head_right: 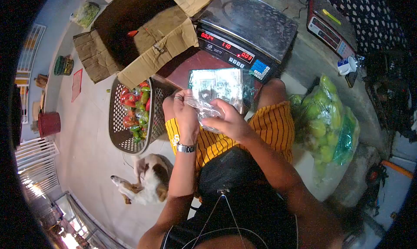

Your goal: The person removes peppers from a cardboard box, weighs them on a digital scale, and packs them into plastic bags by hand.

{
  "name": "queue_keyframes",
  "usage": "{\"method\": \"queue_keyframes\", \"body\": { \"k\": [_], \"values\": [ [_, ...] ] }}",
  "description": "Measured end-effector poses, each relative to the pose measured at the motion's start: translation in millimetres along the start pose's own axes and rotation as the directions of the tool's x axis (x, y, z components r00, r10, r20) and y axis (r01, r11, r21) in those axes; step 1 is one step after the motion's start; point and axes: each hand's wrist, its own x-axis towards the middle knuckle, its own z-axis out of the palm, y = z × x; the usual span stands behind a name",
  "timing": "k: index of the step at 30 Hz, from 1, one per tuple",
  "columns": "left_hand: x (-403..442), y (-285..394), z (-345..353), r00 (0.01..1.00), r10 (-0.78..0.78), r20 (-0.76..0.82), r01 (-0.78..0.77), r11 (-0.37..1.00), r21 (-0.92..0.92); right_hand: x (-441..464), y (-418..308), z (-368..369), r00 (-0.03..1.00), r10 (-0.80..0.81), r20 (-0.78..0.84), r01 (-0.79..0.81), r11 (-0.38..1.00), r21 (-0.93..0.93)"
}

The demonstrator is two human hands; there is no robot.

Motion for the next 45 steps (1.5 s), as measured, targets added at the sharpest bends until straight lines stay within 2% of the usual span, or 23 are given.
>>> {"method": "queue_keyframes", "body": {
  "k": [1,2,5,7,8,11,12,14,16,18,19,21,25,27,29,30,32,34,35,36,38,40,45],
  "values": [
    [-2,1,0,0.994,0.101,0.052,-0.107,0.985,0.135,-1,1,3,0.996,-0.092,-0.014,0.084,0.953,-0.291],
    [-5,2,-1,0.974,0.194,0.119,-0.219,0.940,0.260,13,27,-16,0.932,-0.344,-0.112,0.208,0.763,-0.612],
    [-9,9,-6,0.897,0.296,0.328,-0.411,0.832,0.373,40,22,-48,0.692,-0.624,-0.363,0.246,0.676,-0.695],
    [-10,8,-16,0.776,0.311,0.549,-0.553,0.753,0.356,43,-10,-38,0.746,-0.504,-0.436,0.074,0.713,-0.697],
    [-10,10,-18,0.758,0.297,0.581,-0.612,0.632,0.475,43,-21,-33,0.765,-0.440,-0.470,-0.013,0.720,-0.694],
    [4,16,-11,0.766,0.407,0.499,-0.613,0.226,0.757,50,-18,-36,0.756,-0.646,-0.103,0.307,0.489,-0.816],
    [9,19,-9,0.754,0.447,0.481,-0.568,0.077,0.819,41,-35,-23,0.774,-0.627,0.082,0.384,0.362,-0.849],
    [15,26,-4,0.778,0.359,0.516,-0.549,-0.013,0.836,36,-41,-13,0.808,-0.528,0.263,0.458,0.282,-0.843],
    [21,26,-2,0.793,0.275,0.544,-0.539,-0.099,0.836,43,-41,-11,0.908,-0.378,0.179,0.270,0.203,-0.941],
    [24,25,1,0.809,0.198,0.553,-0.537,-0.131,0.833,58,-38,-8,0.964,-0.233,-0.125,-0.101,0.114,-0.988],
    [27,25,3,0.814,0.160,0.559,-0.540,-0.147,0.828,63,-39,-6,0.963,-0.238,-0.124,-0.112,0.067,-0.992],
    [39,19,1,0.850,0.161,0.502,-0.498,-0.069,0.864,74,-42,0,0.963,-0.246,-0.114,-0.125,-0.030,-0.992],
    [66,21,-15,0.902,0.128,0.413,-0.427,0.112,0.897,94,-44,-7,0.965,-0.239,0.106,0.006,-0.386,-0.923],
    [81,9,-26,0.900,0.115,0.420,-0.436,0.221,0.873,106,-46,-14,0.915,-0.317,0.251,0.204,-0.175,-0.963],
    [87,11,-34,0.894,0.176,0.412,-0.447,0.302,0.842,125,-69,-14,0.803,-0.444,0.397,0.493,0.122,-0.861],
    [88,13,-36,0.911,0.174,0.373,-0.411,0.334,0.848,141,-91,0,0.755,-0.526,0.392,0.553,0.189,-0.812],
    [89,9,-42,0.952,0.135,0.276,-0.307,0.386,0.870,179,-138,45,0.659,-0.669,0.343,0.662,0.300,-0.687],
    [91,11,-39,0.947,0.168,0.275,-0.321,0.564,0.761,245,-157,81,0.509,-0.748,0.427,0.777,0.185,-0.601],
    [94,5,-42,0.932,0.214,0.294,-0.362,0.603,0.710,287,-157,99,0.559,-0.689,0.462,0.760,0.202,-0.618],
    [98,-1,-44,0.914,0.260,0.312,-0.405,0.637,0.656,337,-148,114,0.526,-0.665,0.531,0.774,0.117,-0.622],
    [104,-4,-47,0.943,0.192,0.272,-0.328,0.680,0.656,429,-131,147,0.560,-0.458,0.690,0.773,-0.009,-0.634],
    [111,3,-48,0.957,0.126,0.259,-0.275,0.675,0.685,482,-118,184,0.708,-0.281,0.648,0.669,-0.025,-0.743],
    [126,-3,-58,0.952,0.008,0.307,-0.214,0.735,0.644,581,-95,248,0.763,0.082,0.642,0.646,-0.146,-0.749]
  ]
}}
